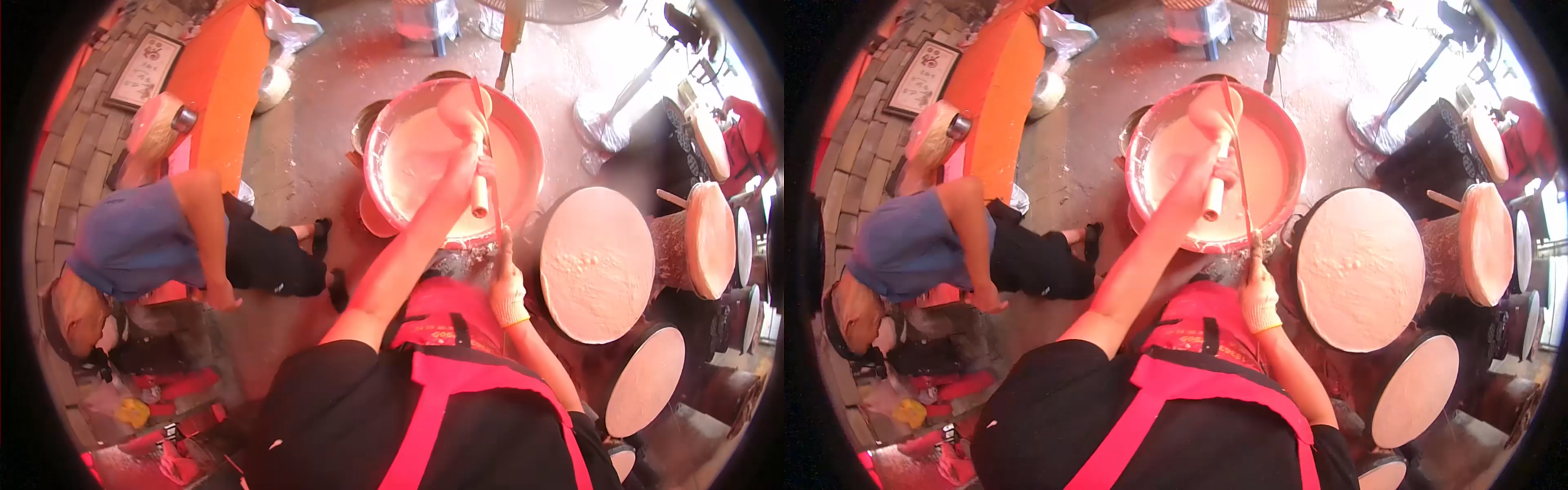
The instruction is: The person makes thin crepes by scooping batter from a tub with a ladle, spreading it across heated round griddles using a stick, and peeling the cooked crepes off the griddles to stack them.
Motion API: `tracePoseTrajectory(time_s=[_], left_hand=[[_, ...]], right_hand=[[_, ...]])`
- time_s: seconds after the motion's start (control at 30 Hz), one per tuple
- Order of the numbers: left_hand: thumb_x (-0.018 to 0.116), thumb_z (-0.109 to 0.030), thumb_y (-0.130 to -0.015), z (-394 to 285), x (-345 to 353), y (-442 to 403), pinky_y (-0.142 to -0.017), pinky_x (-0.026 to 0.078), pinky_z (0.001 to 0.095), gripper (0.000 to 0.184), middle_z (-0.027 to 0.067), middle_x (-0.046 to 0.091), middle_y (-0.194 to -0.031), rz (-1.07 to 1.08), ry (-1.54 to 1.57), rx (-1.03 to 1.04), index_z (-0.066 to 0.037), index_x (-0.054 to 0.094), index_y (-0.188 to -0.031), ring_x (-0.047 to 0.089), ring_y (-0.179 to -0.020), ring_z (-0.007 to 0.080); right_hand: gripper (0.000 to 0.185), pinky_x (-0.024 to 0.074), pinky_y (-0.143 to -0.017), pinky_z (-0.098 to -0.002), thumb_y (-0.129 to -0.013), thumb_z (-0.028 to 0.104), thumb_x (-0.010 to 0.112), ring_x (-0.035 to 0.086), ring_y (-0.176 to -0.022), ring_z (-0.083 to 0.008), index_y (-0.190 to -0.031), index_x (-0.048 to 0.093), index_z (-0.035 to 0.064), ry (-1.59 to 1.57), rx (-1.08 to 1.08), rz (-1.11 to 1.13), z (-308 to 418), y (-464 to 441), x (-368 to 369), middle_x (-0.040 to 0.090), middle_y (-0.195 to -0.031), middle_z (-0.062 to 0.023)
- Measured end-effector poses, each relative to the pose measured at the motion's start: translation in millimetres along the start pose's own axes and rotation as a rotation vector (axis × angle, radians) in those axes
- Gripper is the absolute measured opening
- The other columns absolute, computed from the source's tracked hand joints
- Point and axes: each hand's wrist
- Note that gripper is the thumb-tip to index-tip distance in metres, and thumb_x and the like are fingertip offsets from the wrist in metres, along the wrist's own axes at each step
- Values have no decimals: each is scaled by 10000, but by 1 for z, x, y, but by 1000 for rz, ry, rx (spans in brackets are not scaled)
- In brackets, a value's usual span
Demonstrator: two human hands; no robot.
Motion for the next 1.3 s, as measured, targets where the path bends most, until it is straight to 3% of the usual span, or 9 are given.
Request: tracePoseTrajectory(time_s=[0.17,0.23,0.3,0.4,0.47,0.67,1.03,1.17,1.3], left_hand=[[499,-228,-1002,-19,149,99,-435,340,175,237,-12,396,-725,137,-297,74,-13,429,-1073,390,-544,47],[496,-241,-1004,-24,208,136,-436,328,156,223,-14,399,-745,85,-488,185,-33,431,-1051,378,-549,38],[568,-349,-968,-38,253,165,-413,356,201,323,-28,410,-687,148,-1071,525,-70,417,-907,387,-502,32],[574,-404,-960,-82,276,182,-396,315,188,378,-62,361,-641,93,-1377,452,-50,454,-910,333,-458,20],[570,-443,-959,-90,263,177,-388,237,167,422,-71,327,-641,-7,-1497,452,-34,466,-955,293,-457,8],[492,-215,-1013,-132,173,104,-370,350,151,213,-51,417,-627,-173,-951,-624,-6,453,-1019,398,-456,25],[446,-280,-1028,126,130,231,-302,283,154,326,-23,368,-623,-252,-1490,-1442,14,498,-1159,346,-393,28],[434,-258,-1028,238,130,269,-281,268,177,303,-15,359,-620,-8,-1774,-1814,9,506,-1154,353,-389,35],[509,-172,-982,355,121,286,-588,428,165,381,56,572,-964,747,-1424,-2537,17,475,-1312,512,-708,65]], right_hand=[[710,466,-907,-435,-898,-58,389,556,-1170,-393,-1541,163,144,-59,-49,62,54,4,-75,424,-1453,-197],[723,488,-740,-486,-889,-16,477,621,-919,-425,-1533,198,155,10,-278,-129,77,-2,-103,537,-1315,-212],[694,483,-872,-445,-881,-62,456,559,-1160,-391,-1519,235,97,-62,-203,-84,89,-11,-127,418,-1452,-201],[624,473,-935,-401,-891,-61,450,523,-1242,-352,-1488,306,43,-75,-392,-330,99,-19,-142,387,-1480,-193],[601,514,-813,-431,-914,2,463,631,-1034,-357,-1491,317,80,75,-320,-511,114,-27,-132,495,-1380,-209],[619,522,-693,-458,-933,81,482,657,-830,-364,-1511,270,146,274,-54,-437,128,11,-75,580,-1293,-149],[522,465,-955,-329,-929,28,505,533,-1233,-333,-1439,399,58,66,550,-1139,101,376,34,516,-1380,-173],[434,500,-868,-402,-939,104,559,577,-1104,-395,-1361,470,53,46,1005,-1475,163,444,122,590,-1230,-214],[311,444,-518,-295,-983,222,513,582,-529,-167,-1212,554,14,-226,1132,-2030,213,468,227,580,-652,-76]])
Point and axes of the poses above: each hand's wrist, its own y-axis away from the middle knuckle, its own x-axis out of the palm, z = x × y
